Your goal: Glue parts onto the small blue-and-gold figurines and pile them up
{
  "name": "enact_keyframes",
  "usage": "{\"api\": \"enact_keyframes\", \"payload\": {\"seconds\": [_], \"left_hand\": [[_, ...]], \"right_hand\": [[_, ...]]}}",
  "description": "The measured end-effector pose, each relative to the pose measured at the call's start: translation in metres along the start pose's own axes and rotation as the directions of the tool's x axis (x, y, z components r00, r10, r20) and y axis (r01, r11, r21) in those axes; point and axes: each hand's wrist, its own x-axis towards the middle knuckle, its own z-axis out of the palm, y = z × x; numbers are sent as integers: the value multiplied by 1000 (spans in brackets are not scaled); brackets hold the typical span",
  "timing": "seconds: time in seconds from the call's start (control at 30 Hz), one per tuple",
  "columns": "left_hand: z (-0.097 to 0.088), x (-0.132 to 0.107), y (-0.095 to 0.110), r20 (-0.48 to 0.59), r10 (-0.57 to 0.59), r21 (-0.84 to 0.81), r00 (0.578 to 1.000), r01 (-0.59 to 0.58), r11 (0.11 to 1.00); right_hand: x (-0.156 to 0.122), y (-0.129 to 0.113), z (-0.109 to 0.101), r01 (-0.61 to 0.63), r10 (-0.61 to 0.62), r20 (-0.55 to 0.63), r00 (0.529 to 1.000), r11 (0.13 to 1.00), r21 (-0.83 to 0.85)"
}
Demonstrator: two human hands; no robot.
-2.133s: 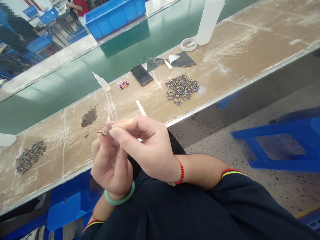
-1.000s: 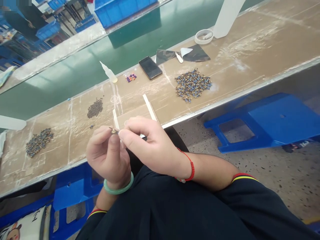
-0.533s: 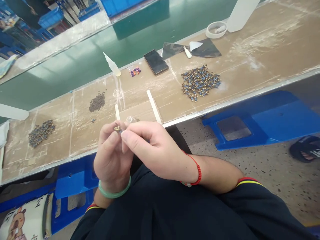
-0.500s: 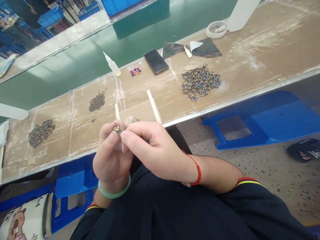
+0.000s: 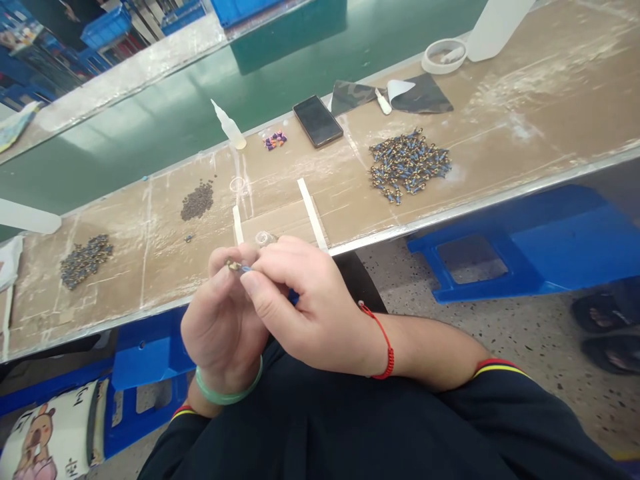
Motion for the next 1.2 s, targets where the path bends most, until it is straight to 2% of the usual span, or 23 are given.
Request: {"api": "enact_keyframes", "payload": {"seconds": [0.23,0.47,0.7,0.77,0.97,1.07,1.2], "left_hand": [[-1,1,-2,71,33,-20,997,-31,999],[1,3,-3,79,172,-9,982,-172,985],[7,-1,1,48,99,-18,994,-98,995],[7,-2,-1,50,121,-3,991,-121,993],[6,-3,-9,60,185,42,981,-187,981],[6,-2,-9,84,210,20,974,-212,977],[9,-3,-8,107,187,-32,977,-184,982]], "right_hand": [[-2,3,2,73,-74,-21,997,997,-38],[-1,3,3,61,-62,-27,998,997,-48],[-4,5,4,103,-110,-37,993,983,-153],[-4,5,4,93,-97,-29,995,989,-118],[-6,5,1,-44,46,-15,999,994,96],[-6,4,1,-48,51,-23,998,989,138],[-8,3,2,-24,30,-45,999,992,123]]}}
